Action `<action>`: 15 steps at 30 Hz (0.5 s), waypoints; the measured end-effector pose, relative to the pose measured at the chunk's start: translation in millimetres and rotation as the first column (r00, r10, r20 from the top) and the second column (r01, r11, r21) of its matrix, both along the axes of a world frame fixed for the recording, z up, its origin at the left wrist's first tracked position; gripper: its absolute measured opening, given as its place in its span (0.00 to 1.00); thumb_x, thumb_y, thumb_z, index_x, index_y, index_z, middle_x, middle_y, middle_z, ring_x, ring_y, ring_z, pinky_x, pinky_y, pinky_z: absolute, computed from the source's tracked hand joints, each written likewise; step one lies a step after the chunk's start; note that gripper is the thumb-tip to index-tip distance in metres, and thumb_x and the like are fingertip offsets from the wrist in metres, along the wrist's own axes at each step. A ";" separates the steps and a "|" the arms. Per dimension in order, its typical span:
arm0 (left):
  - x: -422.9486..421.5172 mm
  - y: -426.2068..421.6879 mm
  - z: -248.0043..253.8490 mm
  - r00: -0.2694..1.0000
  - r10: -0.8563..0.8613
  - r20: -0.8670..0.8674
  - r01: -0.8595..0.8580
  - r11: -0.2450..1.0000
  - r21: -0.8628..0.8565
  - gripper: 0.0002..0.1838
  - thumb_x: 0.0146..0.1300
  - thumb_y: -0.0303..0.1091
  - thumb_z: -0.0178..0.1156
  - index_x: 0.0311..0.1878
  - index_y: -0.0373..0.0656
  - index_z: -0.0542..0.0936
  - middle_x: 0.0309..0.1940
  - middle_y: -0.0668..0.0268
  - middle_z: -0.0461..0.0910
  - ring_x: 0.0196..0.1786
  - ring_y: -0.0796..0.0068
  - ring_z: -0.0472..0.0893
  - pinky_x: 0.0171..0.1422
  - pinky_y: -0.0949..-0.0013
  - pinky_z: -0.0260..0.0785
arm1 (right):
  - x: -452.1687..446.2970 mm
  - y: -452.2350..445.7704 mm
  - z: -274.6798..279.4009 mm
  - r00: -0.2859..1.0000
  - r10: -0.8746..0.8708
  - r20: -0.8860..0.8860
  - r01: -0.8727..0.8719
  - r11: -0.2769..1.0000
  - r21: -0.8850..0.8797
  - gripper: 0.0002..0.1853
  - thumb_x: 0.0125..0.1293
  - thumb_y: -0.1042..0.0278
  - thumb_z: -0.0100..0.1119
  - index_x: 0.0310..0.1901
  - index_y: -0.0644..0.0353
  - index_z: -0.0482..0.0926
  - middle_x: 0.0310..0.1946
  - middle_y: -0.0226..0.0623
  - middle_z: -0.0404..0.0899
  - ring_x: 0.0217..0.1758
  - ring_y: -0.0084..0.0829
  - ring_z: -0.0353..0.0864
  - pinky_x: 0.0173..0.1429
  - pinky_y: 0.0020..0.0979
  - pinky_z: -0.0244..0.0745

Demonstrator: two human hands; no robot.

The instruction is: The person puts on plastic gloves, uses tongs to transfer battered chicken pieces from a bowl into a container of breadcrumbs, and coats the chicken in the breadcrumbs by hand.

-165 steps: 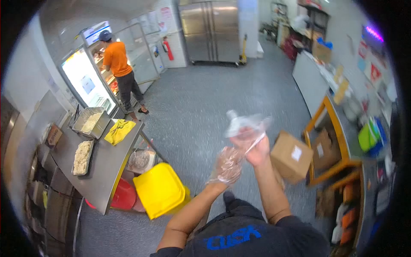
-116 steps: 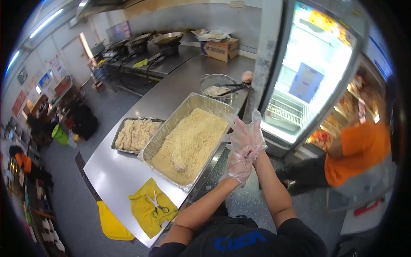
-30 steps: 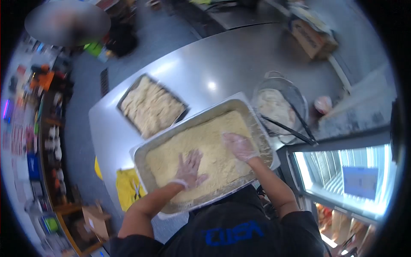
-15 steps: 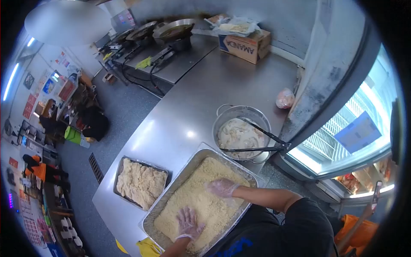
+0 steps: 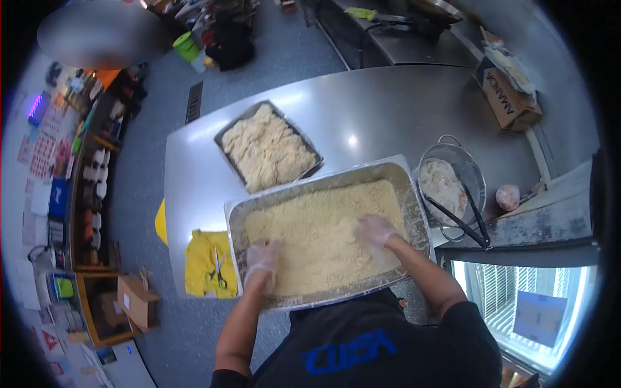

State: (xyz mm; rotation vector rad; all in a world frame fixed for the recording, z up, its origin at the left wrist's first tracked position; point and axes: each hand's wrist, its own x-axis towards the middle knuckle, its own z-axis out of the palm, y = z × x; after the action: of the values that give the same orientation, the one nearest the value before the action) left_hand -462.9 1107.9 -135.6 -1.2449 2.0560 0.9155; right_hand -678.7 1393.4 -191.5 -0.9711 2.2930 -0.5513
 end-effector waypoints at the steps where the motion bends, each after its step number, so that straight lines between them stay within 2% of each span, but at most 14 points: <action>1: 2.3 -5.3 -6.0 0.986 0.162 -0.026 -0.161 0.986 0.030 0.46 0.58 0.68 0.54 0.70 0.42 0.65 0.68 0.50 0.65 0.75 0.58 0.58 0.71 0.59 0.60 | -8.0 -16.4 18.9 0.986 -0.001 0.167 -0.016 0.995 0.102 0.29 0.63 0.40 0.54 0.48 0.62 0.81 0.45 0.51 0.82 0.50 0.44 0.81 0.57 0.39 0.72; 3: 2.3 -10.4 -13.9 0.909 0.413 -0.054 -0.406 0.907 0.112 0.46 0.56 0.68 0.58 0.69 0.43 0.67 0.67 0.51 0.68 0.73 0.57 0.61 0.69 0.57 0.62 | -17.8 -48.6 53.2 0.885 -0.064 0.460 -0.081 0.954 0.288 0.33 0.61 0.36 0.55 0.52 0.61 0.80 0.50 0.51 0.81 0.54 0.42 0.80 0.60 0.40 0.70; 4: -0.6 -6.6 -2.0 0.861 0.506 -0.050 -0.494 0.855 0.160 0.46 0.55 0.67 0.59 0.68 0.43 0.68 0.66 0.51 0.69 0.72 0.57 0.62 0.68 0.56 0.62 | -8.2 -55.8 53.0 0.842 -0.136 0.521 -0.010 0.964 0.266 0.34 0.60 0.35 0.56 0.54 0.60 0.79 0.53 0.49 0.79 0.56 0.40 0.78 0.62 0.40 0.68; 6: -4.5 6.1 10.2 0.834 0.552 -0.018 -0.528 0.806 0.268 0.43 0.54 0.65 0.63 0.67 0.45 0.71 0.62 0.52 0.73 0.70 0.56 0.66 0.68 0.56 0.62 | 4.8 -74.5 53.5 0.732 -0.254 0.632 0.139 0.964 0.227 0.37 0.59 0.33 0.57 0.58 0.58 0.78 0.59 0.46 0.75 0.60 0.37 0.74 0.65 0.40 0.65; 7: -5.4 10.1 9.6 0.832 0.555 -0.008 -0.525 0.792 0.312 0.42 0.53 0.64 0.64 0.66 0.46 0.72 0.61 0.53 0.75 0.68 0.55 0.68 0.68 0.56 0.62 | 14.3 -85.6 54.3 0.713 -0.262 0.650 0.151 0.963 0.223 0.36 0.59 0.34 0.58 0.59 0.57 0.77 0.61 0.44 0.74 0.62 0.36 0.73 0.66 0.40 0.64; 8: -3.5 9.3 -16.0 0.855 0.519 -0.007 -0.486 0.805 0.341 0.41 0.52 0.63 0.66 0.65 0.47 0.73 0.59 0.53 0.76 0.67 0.55 0.70 0.67 0.55 0.62 | 27.4 -93.1 54.2 0.689 -0.275 0.671 0.166 0.961 0.223 0.36 0.59 0.35 0.59 0.60 0.57 0.77 0.63 0.42 0.72 0.63 0.35 0.71 0.67 0.41 0.63; 10: -3.5 13.9 -22.3 0.916 0.398 -0.049 -0.353 0.858 0.374 0.39 0.52 0.61 0.67 0.63 0.47 0.75 0.57 0.53 0.78 0.64 0.55 0.72 0.65 0.55 0.64 | 32.6 -100.6 30.1 0.641 -0.175 0.748 0.100 0.984 0.144 0.34 0.59 0.39 0.61 0.60 0.57 0.77 0.64 0.39 0.71 0.64 0.34 0.71 0.68 0.39 0.62; 12: -6.6 19.3 1.1 0.969 0.213 -0.125 -0.153 0.916 0.371 0.39 0.51 0.60 0.67 0.62 0.45 0.76 0.57 0.52 0.78 0.62 0.58 0.74 0.63 0.57 0.65 | 24.1 -105.8 -39.1 0.557 0.051 0.829 -0.046 0.998 -0.031 0.31 0.60 0.44 0.63 0.59 0.57 0.78 0.62 0.37 0.74 0.62 0.32 0.72 0.67 0.36 0.63; 15: -0.3 1.8 -62.1 0.949 -0.001 -0.314 0.093 0.956 0.279 0.35 0.49 0.54 0.70 0.56 0.40 0.79 0.51 0.53 0.80 0.54 0.60 0.78 0.58 0.60 0.69 | 15.4 -101.8 -51.6 0.579 0.074 0.812 0.013 0.995 -0.099 0.24 0.61 0.51 0.63 0.55 0.58 0.81 0.57 0.32 0.79 0.58 0.30 0.75 0.64 0.31 0.66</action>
State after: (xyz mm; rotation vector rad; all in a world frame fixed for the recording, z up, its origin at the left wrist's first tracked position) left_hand -463.1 1109.7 -197.7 -0.9357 2.0748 1.4095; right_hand -663.3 1291.6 -243.1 -0.5859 1.3999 -0.8808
